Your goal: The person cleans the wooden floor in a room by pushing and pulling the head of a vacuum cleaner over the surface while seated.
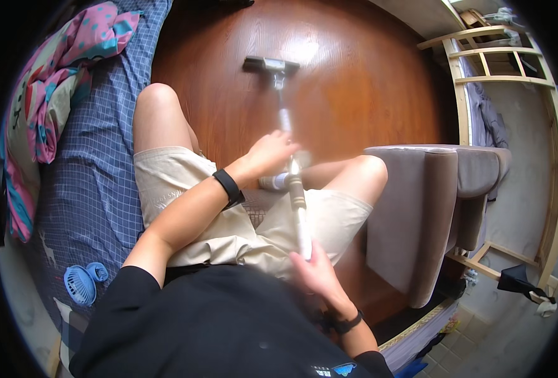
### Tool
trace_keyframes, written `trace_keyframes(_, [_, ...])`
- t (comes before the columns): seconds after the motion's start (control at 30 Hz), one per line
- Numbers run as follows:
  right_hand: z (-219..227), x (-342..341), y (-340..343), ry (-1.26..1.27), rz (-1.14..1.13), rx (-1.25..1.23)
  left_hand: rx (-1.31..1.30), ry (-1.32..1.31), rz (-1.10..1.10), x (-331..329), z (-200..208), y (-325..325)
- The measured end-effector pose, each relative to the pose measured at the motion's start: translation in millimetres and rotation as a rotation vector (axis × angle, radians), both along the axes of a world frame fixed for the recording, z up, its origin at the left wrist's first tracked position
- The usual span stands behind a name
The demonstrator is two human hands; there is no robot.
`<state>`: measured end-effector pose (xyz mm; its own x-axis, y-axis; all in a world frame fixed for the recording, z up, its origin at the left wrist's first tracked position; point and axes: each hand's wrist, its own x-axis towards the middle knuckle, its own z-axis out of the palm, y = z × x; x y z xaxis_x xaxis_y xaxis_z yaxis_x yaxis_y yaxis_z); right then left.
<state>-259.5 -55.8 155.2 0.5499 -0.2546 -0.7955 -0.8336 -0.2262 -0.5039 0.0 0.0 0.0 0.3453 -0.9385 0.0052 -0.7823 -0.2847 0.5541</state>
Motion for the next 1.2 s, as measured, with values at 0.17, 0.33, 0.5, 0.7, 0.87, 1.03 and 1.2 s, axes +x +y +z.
trace_keyframes(0.17, [-22,63,-10,-0.051,-0.196,0.072,-0.036,0.099,0.264,11,8,12])
trace_keyframes(0.33, [-43,133,-26,-0.106,-0.16,0.054,-0.033,0.164,0.358,20,17,24])
trace_keyframes(0.5, [-86,202,-64,-0.245,-0.048,0.171,0.041,0.23,0.431,31,28,37])
trace_keyframes(0.7, [-104,294,-85,-0.189,-0.086,0.121,0.04,0.246,0.48,38,34,53])
trace_keyframes(0.87, [-125,327,-107,-0.18,-0.051,0.081,0.056,0.239,0.527,49,15,57])
trace_keyframes(1.03, [-134,276,-74,-0.179,0.076,-0.039,0.087,0.224,0.534,54,5,64])
trace_keyframes(1.2, [-60,171,-27,-0.104,0.147,0.009,0.032,0.241,0.538,37,5,67])
